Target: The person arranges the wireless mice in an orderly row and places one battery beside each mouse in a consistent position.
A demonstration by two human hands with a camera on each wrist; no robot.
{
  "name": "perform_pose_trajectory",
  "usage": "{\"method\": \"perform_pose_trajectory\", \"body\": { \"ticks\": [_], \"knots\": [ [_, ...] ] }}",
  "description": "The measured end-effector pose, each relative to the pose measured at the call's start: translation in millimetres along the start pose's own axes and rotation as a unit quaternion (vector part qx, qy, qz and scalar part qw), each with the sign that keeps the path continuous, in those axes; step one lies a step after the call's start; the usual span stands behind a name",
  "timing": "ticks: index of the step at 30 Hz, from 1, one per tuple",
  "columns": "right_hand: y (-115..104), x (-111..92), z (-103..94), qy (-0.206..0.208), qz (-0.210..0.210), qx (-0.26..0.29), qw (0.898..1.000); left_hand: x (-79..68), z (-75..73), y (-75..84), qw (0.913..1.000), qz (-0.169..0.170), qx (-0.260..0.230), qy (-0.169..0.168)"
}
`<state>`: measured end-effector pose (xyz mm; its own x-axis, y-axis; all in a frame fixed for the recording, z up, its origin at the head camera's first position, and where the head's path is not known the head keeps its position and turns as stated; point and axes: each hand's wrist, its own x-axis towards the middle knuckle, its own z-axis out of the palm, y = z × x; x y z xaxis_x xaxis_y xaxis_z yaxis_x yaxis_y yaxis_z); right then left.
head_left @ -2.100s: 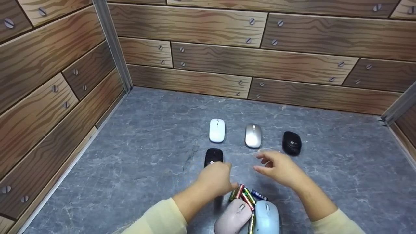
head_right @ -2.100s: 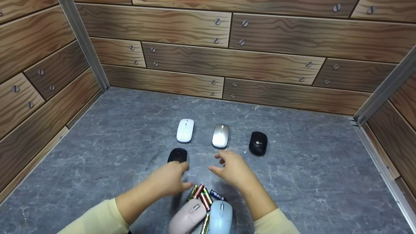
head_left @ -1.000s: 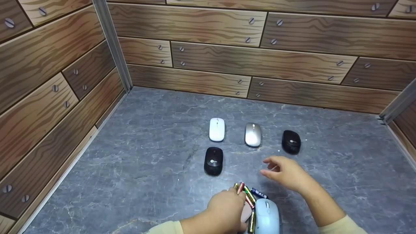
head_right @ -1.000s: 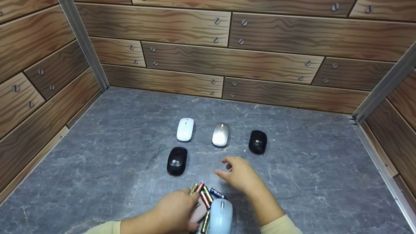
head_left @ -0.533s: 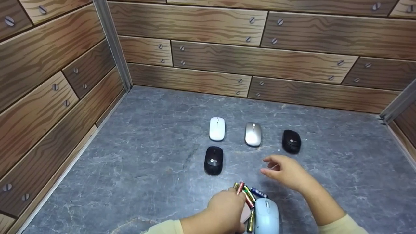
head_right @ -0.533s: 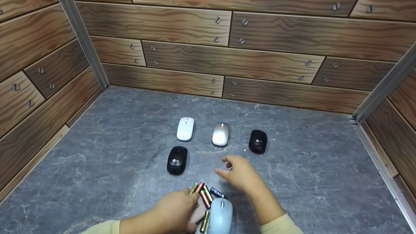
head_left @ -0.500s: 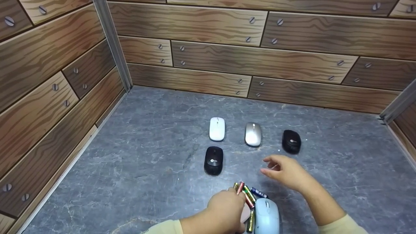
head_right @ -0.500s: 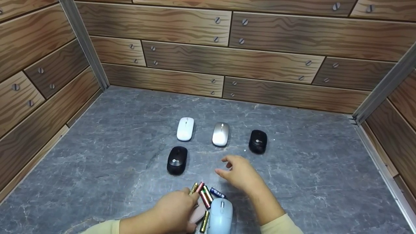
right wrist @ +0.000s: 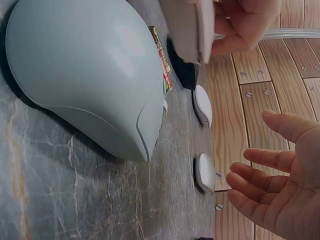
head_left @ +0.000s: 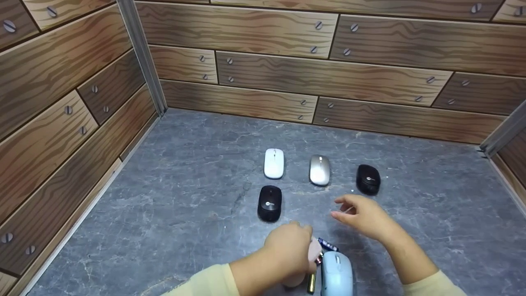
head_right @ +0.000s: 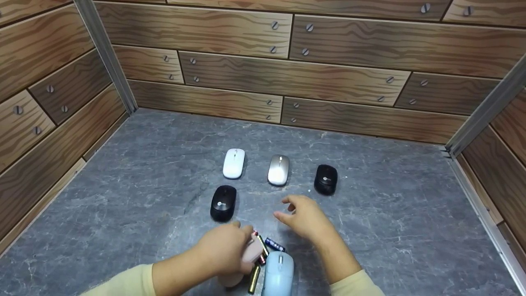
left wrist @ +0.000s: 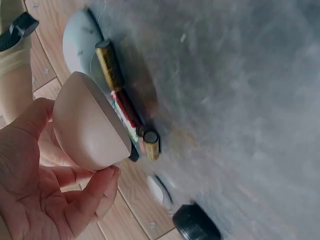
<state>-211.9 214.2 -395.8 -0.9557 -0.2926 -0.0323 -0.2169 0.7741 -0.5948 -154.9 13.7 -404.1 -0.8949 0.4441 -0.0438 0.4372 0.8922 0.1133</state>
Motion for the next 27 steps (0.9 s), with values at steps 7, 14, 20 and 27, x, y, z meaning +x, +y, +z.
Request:
{"method": "perform_pose_trajectory", "body": {
  "ticks": [7,14,20,27],
  "knots": [
    [4,1,-1.1,-0.001,0.004,0.011,1.0,29.8,-10.6,-5.0,0.9972,-0.039,-0.062,-0.014],
    [7,2,-1.5,-0.002,0.001,0.018,1.0,56.4,-19.1,-7.7,0.9905,-0.082,-0.108,-0.023],
    [9,3,-3.7,-0.003,0.003,0.017,1.0,75.1,-18.9,-6.8,0.9858,-0.109,-0.124,-0.03],
    [11,6,-4.2,-0.001,0.01,0.02,1.0,98.0,-13.8,-5.6,0.9759,-0.141,-0.166,-0.017]
  ]
}}
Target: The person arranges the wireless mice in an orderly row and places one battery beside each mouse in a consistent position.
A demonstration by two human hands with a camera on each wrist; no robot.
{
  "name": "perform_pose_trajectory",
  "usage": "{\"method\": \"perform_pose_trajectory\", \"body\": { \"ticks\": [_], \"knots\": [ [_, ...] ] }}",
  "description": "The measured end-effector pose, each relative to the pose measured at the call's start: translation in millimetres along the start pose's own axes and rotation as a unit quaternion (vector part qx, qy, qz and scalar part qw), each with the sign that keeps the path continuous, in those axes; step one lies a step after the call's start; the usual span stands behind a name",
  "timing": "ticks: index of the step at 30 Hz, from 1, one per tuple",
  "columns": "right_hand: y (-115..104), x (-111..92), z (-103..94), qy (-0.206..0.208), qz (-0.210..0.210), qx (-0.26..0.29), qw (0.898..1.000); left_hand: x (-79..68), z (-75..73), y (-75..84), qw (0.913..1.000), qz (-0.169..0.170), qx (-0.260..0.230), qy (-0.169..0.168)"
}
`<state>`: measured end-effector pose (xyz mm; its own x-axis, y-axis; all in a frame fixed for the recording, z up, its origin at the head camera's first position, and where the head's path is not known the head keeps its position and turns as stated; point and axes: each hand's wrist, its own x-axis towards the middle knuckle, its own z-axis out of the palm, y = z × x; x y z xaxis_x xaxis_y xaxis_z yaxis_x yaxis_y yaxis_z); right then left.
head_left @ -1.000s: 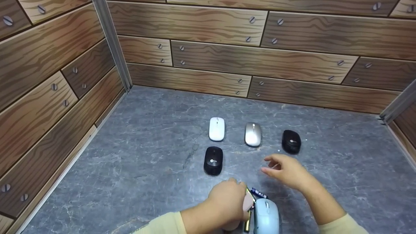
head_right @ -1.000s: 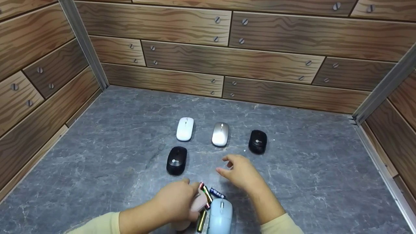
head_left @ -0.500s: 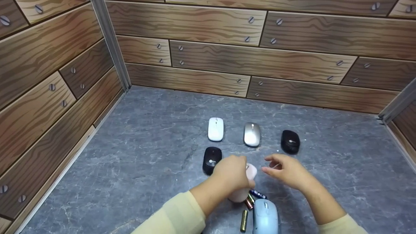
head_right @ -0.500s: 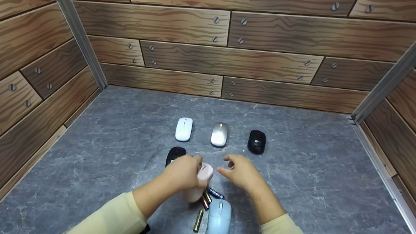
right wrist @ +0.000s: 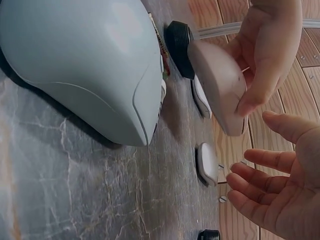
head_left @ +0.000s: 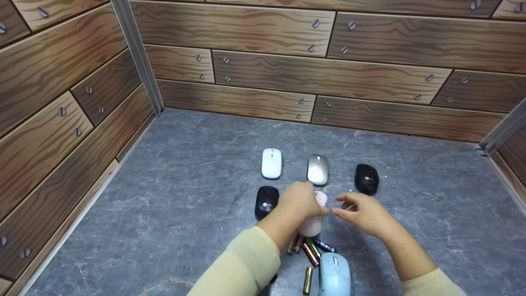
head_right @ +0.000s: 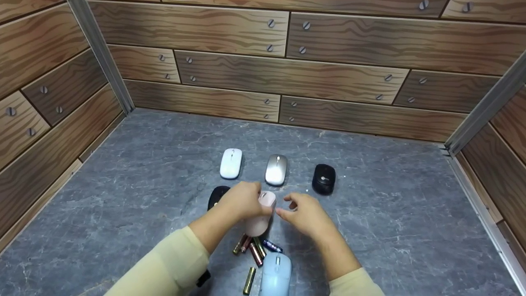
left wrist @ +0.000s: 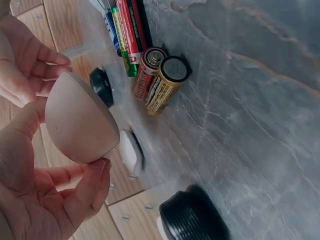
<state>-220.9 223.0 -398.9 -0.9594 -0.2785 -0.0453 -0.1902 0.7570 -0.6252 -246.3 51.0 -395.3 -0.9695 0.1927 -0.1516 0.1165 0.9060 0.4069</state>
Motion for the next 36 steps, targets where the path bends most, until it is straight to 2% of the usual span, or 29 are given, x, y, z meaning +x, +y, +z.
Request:
{"method": "perform_pose_trajectory", "body": {
  "ticks": [7,15,26,36],
  "knots": [
    [0,5,-5.6,0.01,-0.006,-0.005,1.0,17.0,9.3,9.2,0.9991,-0.025,0.027,0.019],
    [5,9,-9.0,0.014,0.009,-0.003,1.0,29.9,19.9,16.3,0.9961,-0.062,0.062,0.006],
    [14,8,-10.3,0.023,0.014,-0.009,1.0,34.3,28.7,26.7,0.9917,-0.091,0.089,-0.013],
    [17,6,-11.7,0.018,0.026,-0.007,0.999,39.0,37.7,32.8,0.9837,-0.101,0.149,-0.009]
  ]
}}
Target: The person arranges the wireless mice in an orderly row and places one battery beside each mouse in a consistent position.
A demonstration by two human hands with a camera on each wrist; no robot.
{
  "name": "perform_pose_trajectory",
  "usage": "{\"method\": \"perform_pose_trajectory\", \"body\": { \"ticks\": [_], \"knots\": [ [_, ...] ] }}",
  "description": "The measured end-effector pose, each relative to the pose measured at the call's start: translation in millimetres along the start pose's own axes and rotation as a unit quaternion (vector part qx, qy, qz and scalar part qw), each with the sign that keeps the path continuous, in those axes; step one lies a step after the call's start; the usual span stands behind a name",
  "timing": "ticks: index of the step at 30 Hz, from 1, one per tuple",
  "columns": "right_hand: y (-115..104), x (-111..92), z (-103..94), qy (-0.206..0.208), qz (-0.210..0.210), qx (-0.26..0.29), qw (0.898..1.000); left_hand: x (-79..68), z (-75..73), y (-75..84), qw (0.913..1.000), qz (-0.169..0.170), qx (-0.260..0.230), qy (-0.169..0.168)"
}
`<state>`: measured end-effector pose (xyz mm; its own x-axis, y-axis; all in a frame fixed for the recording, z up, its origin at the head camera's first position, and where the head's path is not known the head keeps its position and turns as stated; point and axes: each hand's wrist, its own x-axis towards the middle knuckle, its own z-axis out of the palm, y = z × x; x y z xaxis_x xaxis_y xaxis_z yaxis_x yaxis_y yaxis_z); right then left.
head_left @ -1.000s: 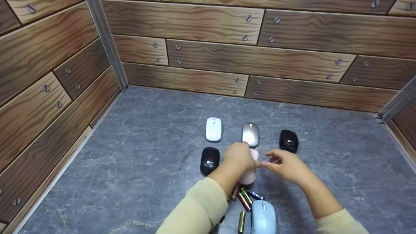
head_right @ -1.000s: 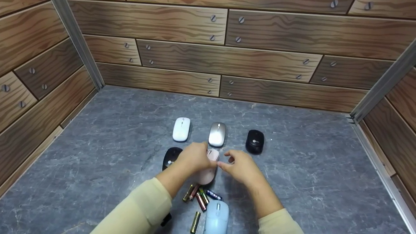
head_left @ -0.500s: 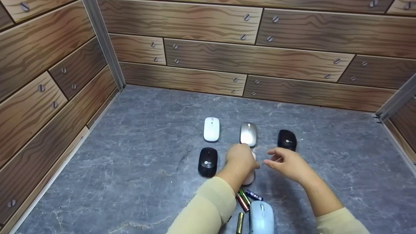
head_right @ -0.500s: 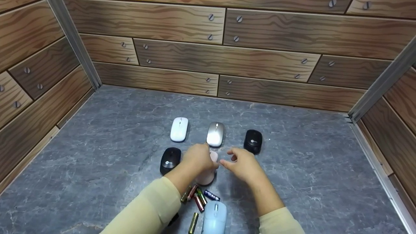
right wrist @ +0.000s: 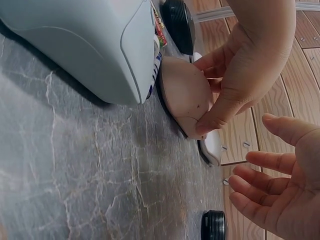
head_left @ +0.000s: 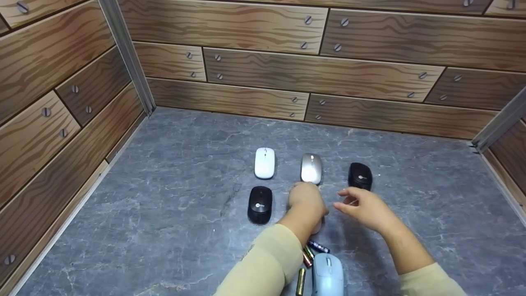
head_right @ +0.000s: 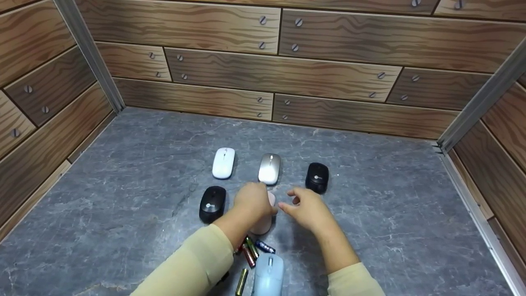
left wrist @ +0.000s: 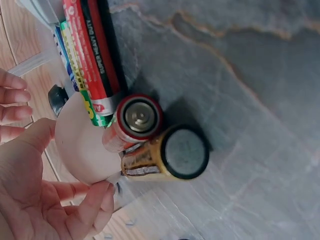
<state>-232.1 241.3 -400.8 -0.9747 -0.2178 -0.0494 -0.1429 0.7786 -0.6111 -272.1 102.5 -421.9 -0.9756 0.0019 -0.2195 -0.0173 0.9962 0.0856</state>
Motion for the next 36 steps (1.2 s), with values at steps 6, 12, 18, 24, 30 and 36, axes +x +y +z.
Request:
{"method": "perform_pose_trajectory", "body": {
  "ticks": [6,12,18,24,30,36],
  "knots": [
    [1,0,1.9,0.003,-0.005,-0.006,1.0,0.6,2.9,2.0,1.0,0.006,0.001,0.004],
    [0,1,1.8,0.005,-0.007,-0.005,1.0,0.2,2.7,1.9,0.9999,0.004,-0.014,0.003],
    [0,1,2.5,0.009,-0.011,-0.007,1.0,-0.6,2.8,2.7,1.0,0.004,-0.003,-0.001],
    [0,0,4.1,0.006,-0.008,-0.006,1.0,-1.4,1.9,1.0,0.9999,0.014,0.006,0.006],
    [-2,1,3.5,0.003,-0.004,-0.006,1.0,0.5,-3.5,-8.7,0.9981,0.018,-0.059,0.003],
    [-5,1,4.7,0.003,-0.01,-0.006,1.0,0.3,-11.1,-24.9,0.9938,0.044,-0.099,0.023]
  ]
}}
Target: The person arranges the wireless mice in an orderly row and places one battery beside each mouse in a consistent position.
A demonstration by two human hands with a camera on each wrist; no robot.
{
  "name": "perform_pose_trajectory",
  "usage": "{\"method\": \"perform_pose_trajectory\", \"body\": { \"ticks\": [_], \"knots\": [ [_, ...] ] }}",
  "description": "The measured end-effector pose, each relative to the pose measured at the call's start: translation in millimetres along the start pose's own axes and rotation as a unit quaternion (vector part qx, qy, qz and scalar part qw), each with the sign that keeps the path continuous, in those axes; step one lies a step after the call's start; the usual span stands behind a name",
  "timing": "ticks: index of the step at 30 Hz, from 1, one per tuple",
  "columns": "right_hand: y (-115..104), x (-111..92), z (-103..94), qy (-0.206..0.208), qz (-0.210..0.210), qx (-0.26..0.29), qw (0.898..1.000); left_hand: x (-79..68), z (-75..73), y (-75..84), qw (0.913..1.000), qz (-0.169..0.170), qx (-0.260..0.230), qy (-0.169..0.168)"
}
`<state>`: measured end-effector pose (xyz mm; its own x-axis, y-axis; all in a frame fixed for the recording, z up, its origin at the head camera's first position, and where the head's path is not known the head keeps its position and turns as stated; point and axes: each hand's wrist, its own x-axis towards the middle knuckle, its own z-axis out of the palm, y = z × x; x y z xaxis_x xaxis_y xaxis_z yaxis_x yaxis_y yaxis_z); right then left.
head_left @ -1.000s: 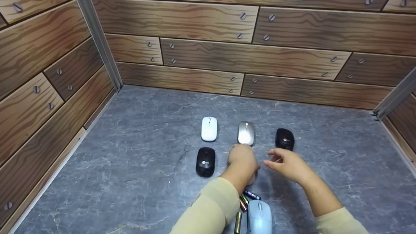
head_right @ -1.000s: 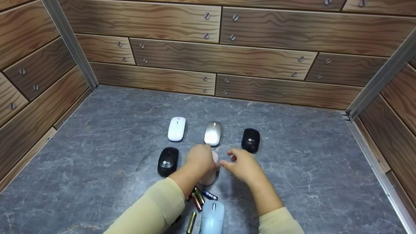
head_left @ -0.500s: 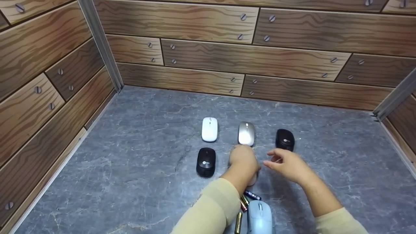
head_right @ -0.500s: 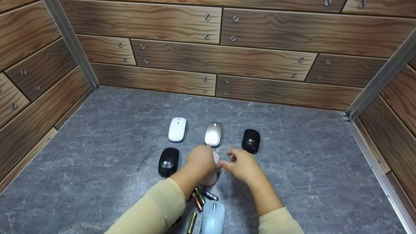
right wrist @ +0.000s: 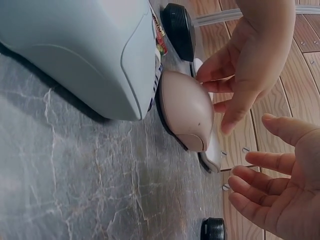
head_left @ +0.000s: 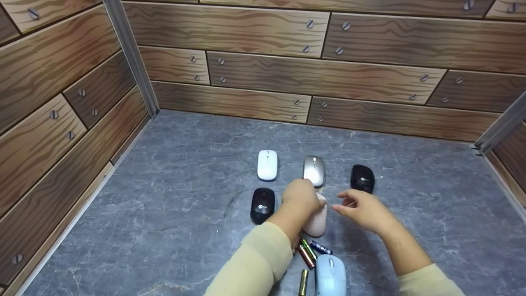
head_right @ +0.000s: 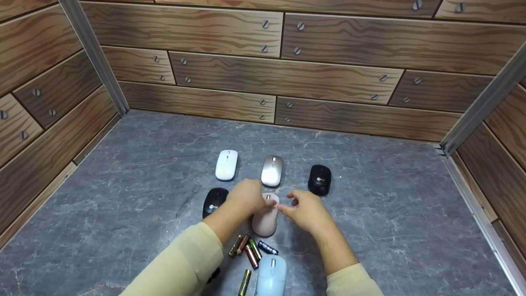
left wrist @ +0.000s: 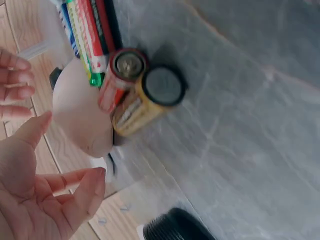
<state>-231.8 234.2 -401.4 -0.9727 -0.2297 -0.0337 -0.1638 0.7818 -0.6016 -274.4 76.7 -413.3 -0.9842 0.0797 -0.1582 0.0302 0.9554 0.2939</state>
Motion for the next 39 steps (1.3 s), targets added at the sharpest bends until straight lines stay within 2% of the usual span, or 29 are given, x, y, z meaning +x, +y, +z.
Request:
{"method": "perform_pose_trajectory", "body": {
  "ticks": [7,11,15,22,32,39],
  "knots": [
    [-4,0,-0.2,0.001,0.0,-0.006,1.0,-1.1,-15.3,-19.1,0.9982,0.057,-0.012,0.01],
    [-5,-3,-0.4,-0.001,-0.005,-0.008,1.0,-4.0,-23.7,-31.4,0.9973,0.073,-0.01,0.005],
    [-6,-7,-1.3,-0.002,-0.006,-0.013,1.0,-9.5,-33.5,-42.1,0.996,0.085,-0.03,-0.002],
    [-14,-15,-4.2,-0.004,-0.006,-0.024,1.0,-22.9,-45.4,-51.3,0.9918,0.122,-0.039,0.0],
    [-25,-32,2.2,-0.015,-0.007,-0.049,0.999,-54.2,-46.2,-51.2,0.9859,0.163,-0.035,-0.012],
    [-21,-48,20.5,-0.045,-0.005,-0.05,0.998,-62.1,-42.0,-56.0,0.9834,0.18,-0.022,-0.009]
  ]
}}
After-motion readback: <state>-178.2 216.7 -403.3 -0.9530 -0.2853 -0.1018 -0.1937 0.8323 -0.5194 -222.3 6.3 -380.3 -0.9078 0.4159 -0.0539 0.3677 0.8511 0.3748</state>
